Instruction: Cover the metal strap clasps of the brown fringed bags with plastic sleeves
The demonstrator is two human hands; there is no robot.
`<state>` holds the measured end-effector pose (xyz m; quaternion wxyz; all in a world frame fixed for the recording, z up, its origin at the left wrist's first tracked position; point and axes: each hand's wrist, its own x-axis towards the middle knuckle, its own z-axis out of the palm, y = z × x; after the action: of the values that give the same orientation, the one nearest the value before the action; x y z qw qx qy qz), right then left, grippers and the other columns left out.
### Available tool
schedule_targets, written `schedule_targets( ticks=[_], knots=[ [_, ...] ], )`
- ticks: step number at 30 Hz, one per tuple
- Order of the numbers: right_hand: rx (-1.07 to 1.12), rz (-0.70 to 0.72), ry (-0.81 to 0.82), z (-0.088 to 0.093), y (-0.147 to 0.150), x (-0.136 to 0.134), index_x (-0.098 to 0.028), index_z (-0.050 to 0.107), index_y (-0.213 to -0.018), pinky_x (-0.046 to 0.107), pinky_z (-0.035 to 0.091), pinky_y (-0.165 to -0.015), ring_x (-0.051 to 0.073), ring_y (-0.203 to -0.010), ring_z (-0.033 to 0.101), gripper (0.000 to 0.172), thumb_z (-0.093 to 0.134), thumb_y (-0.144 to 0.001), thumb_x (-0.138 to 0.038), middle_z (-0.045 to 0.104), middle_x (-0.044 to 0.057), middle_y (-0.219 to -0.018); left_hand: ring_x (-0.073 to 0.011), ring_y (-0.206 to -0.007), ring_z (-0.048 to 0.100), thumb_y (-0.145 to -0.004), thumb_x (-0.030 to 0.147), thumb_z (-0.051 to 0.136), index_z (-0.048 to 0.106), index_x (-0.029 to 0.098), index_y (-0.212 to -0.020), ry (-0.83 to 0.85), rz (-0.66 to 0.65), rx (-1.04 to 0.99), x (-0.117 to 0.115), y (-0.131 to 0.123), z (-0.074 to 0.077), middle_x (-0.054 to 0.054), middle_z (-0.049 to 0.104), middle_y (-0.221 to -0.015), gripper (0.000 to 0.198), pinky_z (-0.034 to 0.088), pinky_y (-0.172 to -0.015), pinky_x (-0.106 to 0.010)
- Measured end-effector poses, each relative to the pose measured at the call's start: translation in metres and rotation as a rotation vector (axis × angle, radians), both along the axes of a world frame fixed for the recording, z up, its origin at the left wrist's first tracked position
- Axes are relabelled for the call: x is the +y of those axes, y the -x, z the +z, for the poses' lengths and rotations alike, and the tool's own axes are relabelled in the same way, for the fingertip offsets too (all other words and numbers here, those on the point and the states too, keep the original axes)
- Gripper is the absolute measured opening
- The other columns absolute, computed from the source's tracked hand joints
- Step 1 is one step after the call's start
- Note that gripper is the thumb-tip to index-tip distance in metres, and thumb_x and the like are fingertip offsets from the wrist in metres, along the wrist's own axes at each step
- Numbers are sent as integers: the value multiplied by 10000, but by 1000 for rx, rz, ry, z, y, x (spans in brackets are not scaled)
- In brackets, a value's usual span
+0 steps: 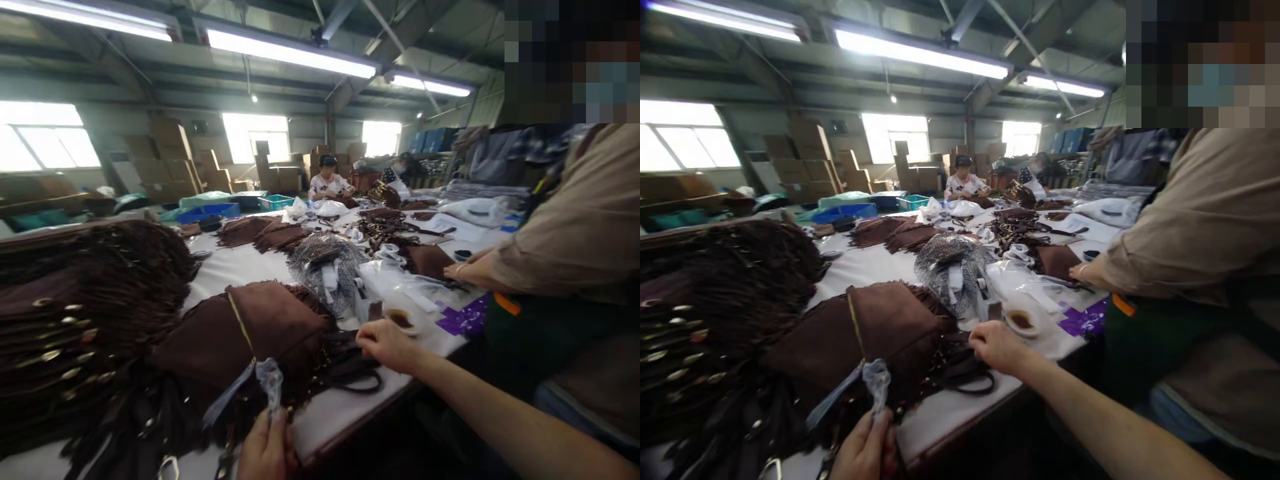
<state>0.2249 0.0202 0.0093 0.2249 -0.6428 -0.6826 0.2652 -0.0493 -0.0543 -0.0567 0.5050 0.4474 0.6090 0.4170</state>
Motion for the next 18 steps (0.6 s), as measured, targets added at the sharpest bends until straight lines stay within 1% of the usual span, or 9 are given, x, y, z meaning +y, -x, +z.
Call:
schedule_targets(
  ticks=[2, 3, 5, 7, 10, 12, 15, 18],
  knots=[
    [189, 222, 43, 3, 38, -21, -165, 720, -750, 193, 390, -549, 116, -594, 592, 187, 543, -797, -205, 713, 18, -688, -136, -465, 451, -763, 696, 474, 529, 214, -688, -32, -5, 61, 0, 2, -1, 60, 442, -529, 490, 385, -449, -260],
    [260, 301, 55, 5, 59, -30, -161, 725, -756, 186, 381, -531, 109, -581, 583, 185, 549, -787, -207, 711, 13, -686, -144, -484, 461, -799, 653, 454, 534, 216, -690, -66, 9, 134, -1, 3, -1, 50, 454, -538, 458, 383, -460, -261],
    [354, 397, 71, 6, 97, -40, -153, 733, -754, 174, 375, -519, 101, -571, 576, 191, 555, -776, -217, 710, 11, -675, -171, -539, 510, -854, 554, 422, 561, 216, -708, -144, 15, 302, -3, 5, 2, 15, 524, -571, 394, 387, -492, -271],
    [374, 399, 74, 4, 126, -42, -147, 740, -738, 172, 366, -506, 101, -562, 573, 204, 564, -770, -246, 708, 14, -657, -200, -612, 571, -889, 454, 388, 592, 214, -758, -218, 1, 457, -5, 7, 4, -30, 616, -646, 341, 405, -544, -291],
    [302, 320, 65, -4, 150, -35, -142, 739, -696, 180, 341, -485, 108, -552, 568, 208, 578, -743, -266, 705, 22, -635, -222, -654, 624, -916, 347, 335, 593, 211, -787, -287, -30, 636, -6, 10, 5, -67, 670, -705, 319, 425, -588, -317],
    [235, 264, 54, -10, 157, -30, -143, 729, -655, 188, 316, -469, 110, -543, 561, 202, 579, -722, -261, 697, 23, -613, -227, -669, 647, -925, 305, 319, 587, 206, -792, -344, -42, 718, -6, 11, 3, -81, 681, -721, 315, 447, -598, -321],
    [166, 201, 60, -17, 160, -25, -152, 725, -632, 197, 285, -450, 109, -525, 549, 195, 567, -699, -245, 684, 19, -581, -221, -704, 680, -925, 223, 316, 598, 190, -849, -464, -50, 810, -6, 14, -4, -99, 700, -768, 294, 491, -624, -308],
    [134, 210, 78, -20, 159, -21, -159, 729, -638, 199, 270, -436, 105, -512, 540, 184, 575, -684, -249, 683, 15, -582, -224, -724, 697, -910, 157, 331, 605, 170, -946, -529, -55, 919, -6, 16, -10, -119, 709, -791, 277, 506, -615, -295]
  ],
)
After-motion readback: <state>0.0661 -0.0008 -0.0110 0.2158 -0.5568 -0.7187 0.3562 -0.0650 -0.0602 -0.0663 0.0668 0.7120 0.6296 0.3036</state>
